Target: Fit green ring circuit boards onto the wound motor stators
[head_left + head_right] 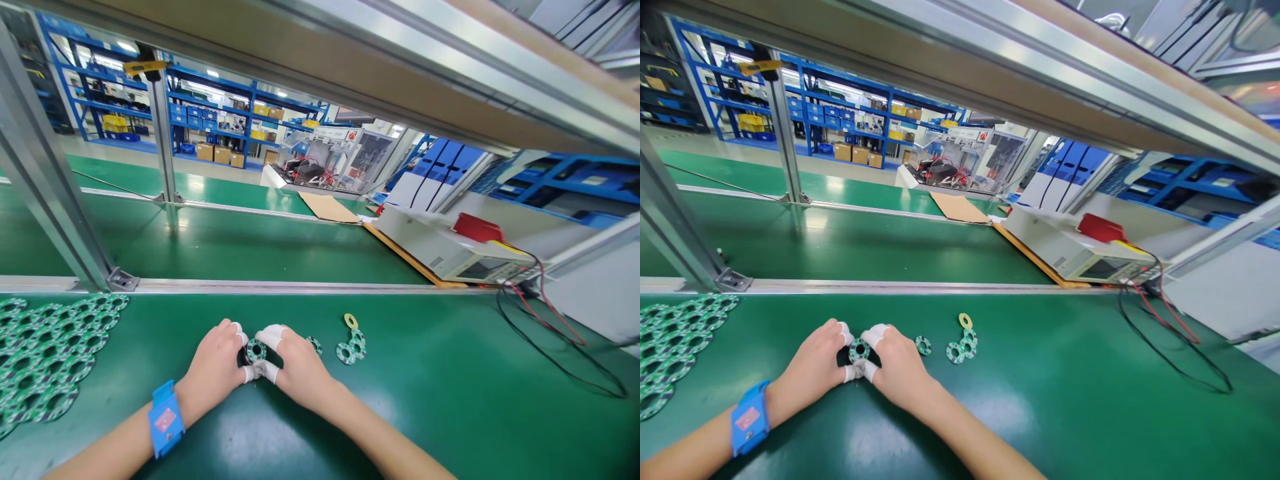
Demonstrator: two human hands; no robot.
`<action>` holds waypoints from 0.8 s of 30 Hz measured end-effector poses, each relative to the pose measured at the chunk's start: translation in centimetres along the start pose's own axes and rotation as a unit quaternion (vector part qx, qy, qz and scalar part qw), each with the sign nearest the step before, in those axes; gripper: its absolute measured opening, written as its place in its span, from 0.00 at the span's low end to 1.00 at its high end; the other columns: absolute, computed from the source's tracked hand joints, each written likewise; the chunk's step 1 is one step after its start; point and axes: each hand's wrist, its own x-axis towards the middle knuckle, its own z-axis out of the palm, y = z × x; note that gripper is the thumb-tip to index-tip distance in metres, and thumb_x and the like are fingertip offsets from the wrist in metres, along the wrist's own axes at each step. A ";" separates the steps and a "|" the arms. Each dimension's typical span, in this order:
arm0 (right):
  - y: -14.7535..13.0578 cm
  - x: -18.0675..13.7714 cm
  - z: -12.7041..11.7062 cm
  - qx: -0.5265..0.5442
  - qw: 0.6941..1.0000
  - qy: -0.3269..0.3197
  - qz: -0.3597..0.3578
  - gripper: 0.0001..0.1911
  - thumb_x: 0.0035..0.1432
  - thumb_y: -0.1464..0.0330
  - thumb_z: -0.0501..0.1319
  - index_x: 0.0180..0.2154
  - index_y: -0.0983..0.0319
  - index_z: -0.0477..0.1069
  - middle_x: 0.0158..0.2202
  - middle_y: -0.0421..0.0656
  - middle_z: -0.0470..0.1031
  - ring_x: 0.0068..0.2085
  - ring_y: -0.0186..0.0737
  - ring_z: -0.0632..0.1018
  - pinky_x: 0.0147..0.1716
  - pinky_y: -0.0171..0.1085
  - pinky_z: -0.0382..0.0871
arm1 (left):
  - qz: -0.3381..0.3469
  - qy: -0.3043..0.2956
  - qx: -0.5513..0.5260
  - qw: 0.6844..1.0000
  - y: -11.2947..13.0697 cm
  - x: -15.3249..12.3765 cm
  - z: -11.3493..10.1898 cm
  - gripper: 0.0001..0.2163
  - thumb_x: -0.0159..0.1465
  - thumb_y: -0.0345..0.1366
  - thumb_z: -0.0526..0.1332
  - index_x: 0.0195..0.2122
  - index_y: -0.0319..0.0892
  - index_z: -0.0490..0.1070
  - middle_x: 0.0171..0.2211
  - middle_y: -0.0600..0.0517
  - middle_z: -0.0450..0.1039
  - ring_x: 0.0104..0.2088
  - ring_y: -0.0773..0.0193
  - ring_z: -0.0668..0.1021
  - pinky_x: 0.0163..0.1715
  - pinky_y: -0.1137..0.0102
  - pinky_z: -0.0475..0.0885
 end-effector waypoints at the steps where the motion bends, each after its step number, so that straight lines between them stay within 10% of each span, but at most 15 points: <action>1: 0.0 0.0 0.1 -0.007 1.000 -0.001 -0.003 0.16 0.53 0.70 0.63 0.45 0.61 0.70 0.42 0.46 0.73 0.41 0.43 0.73 0.39 0.38 0.68 | -0.001 -0.001 0.002 1.000 0.0 0.0 0.0 0.09 0.54 0.41 0.64 0.28 0.40 0.70 0.31 0.49 0.69 0.36 0.56 0.69 0.34 0.66 0.62; 11: 0.0 -0.2 0.9 -0.097 0.995 -0.008 0.004 0.10 0.55 0.68 0.61 0.41 0.61 0.72 0.36 0.46 0.75 0.37 0.44 0.74 0.32 0.37 0.67 | 0.000 0.005 0.003 1.000 0.0 0.0 0.1 0.08 0.55 0.38 0.62 0.27 0.39 0.69 0.31 0.48 0.69 0.36 0.56 0.69 0.35 0.64 0.63; 24: 0.0 0.7 0.4 0.069 0.997 -0.006 0.035 0.17 0.50 0.69 0.64 0.44 0.60 0.71 0.42 0.44 0.75 0.41 0.44 0.75 0.39 0.38 0.68 | -0.005 -0.015 -0.024 1.000 0.2 -0.4 -1.0 0.08 0.52 0.36 0.62 0.32 0.38 0.70 0.35 0.47 0.69 0.39 0.54 0.69 0.40 0.62 0.67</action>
